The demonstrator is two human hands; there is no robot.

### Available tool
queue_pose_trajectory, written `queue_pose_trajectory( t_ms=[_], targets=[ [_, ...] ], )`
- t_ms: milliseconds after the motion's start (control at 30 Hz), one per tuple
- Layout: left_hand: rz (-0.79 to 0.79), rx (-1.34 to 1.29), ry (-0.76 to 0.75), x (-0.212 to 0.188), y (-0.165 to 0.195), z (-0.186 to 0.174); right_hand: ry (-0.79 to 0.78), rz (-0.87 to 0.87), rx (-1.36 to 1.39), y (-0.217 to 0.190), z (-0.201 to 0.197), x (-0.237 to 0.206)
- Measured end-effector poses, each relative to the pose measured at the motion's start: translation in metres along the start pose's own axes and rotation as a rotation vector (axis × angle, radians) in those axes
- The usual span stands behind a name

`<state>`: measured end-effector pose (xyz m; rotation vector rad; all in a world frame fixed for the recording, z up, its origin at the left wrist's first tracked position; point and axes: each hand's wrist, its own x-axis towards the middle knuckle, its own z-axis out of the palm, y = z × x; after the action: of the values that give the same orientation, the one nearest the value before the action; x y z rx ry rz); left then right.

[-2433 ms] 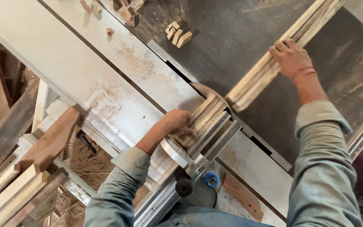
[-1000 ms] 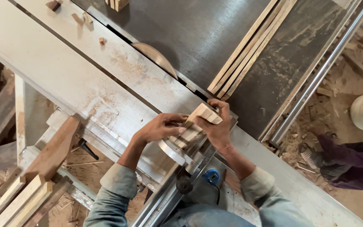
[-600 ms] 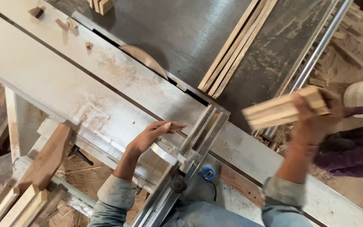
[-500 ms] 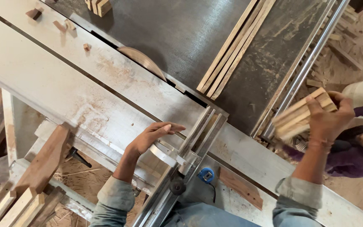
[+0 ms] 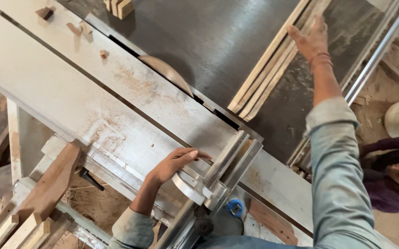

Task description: The person repeatedly picks up thin wooden planks from a pile, aligns them against a fence on a table saw, and pushes them through the spinning blade to cut them to length. The cut pieces are placed on the saw table and later stacked.

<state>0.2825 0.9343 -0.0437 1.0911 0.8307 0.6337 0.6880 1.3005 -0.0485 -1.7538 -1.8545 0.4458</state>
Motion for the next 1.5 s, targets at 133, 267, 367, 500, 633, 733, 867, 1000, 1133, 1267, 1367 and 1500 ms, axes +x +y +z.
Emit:
queue_pose_trajectory(
  t_ms=[133, 267, 367, 500, 633, 733, 867, 1000, 1133, 1267, 1367, 1500],
  targets=[
    [-0.184, -0.028, 0.106, 0.002, -0.022, -0.014, 0.094, 0.142, 0.045, -0.018, 0.044, 0.023],
    [-0.151, 0.004, 0.204, -0.007, -0.043, -0.021, 0.136, 0.278, 0.328, -0.036, 0.065, 0.011],
    [-0.049, -0.06, 0.244, -0.007, -0.051, -0.021, 0.203, 0.153, 0.146, -0.051, 0.083, -0.003],
    [0.031, -0.06, 0.303, -0.012, -0.046, -0.018, 0.197, 0.153, 0.211, -0.073, 0.103, -0.047],
    [0.099, -0.079, 0.2, -0.014, -0.029, -0.019, 0.159, 0.205, 0.212, -0.095, 0.102, -0.103],
    [0.086, 0.184, 0.171, 0.003, -0.017, -0.025, 0.139, 0.231, 0.238, -0.107, 0.095, -0.137],
    [-0.165, 0.692, 0.096, 0.031, -0.005, -0.034, 0.135, 0.23, 0.214, -0.119, 0.095, -0.162],
    [-0.299, 0.968, 0.008, 0.049, -0.003, -0.022, 0.132, 0.164, 0.231, -0.123, 0.102, -0.178],
    [-0.302, 0.941, 0.033, 0.055, -0.009, -0.013, 0.143, 0.141, 0.193, -0.124, 0.103, -0.183],
    [-0.25, 0.899, 0.039, 0.053, -0.019, -0.02, 0.106, 0.206, 0.234, -0.126, 0.109, -0.182],
    [-0.24, 0.958, 0.025, 0.057, -0.025, -0.021, 0.088, 0.148, 0.241, -0.111, 0.114, -0.181],
    [-0.225, 0.915, 0.017, 0.059, -0.03, -0.027, 0.064, 0.112, 0.18, -0.07, 0.115, -0.172]
  ],
)
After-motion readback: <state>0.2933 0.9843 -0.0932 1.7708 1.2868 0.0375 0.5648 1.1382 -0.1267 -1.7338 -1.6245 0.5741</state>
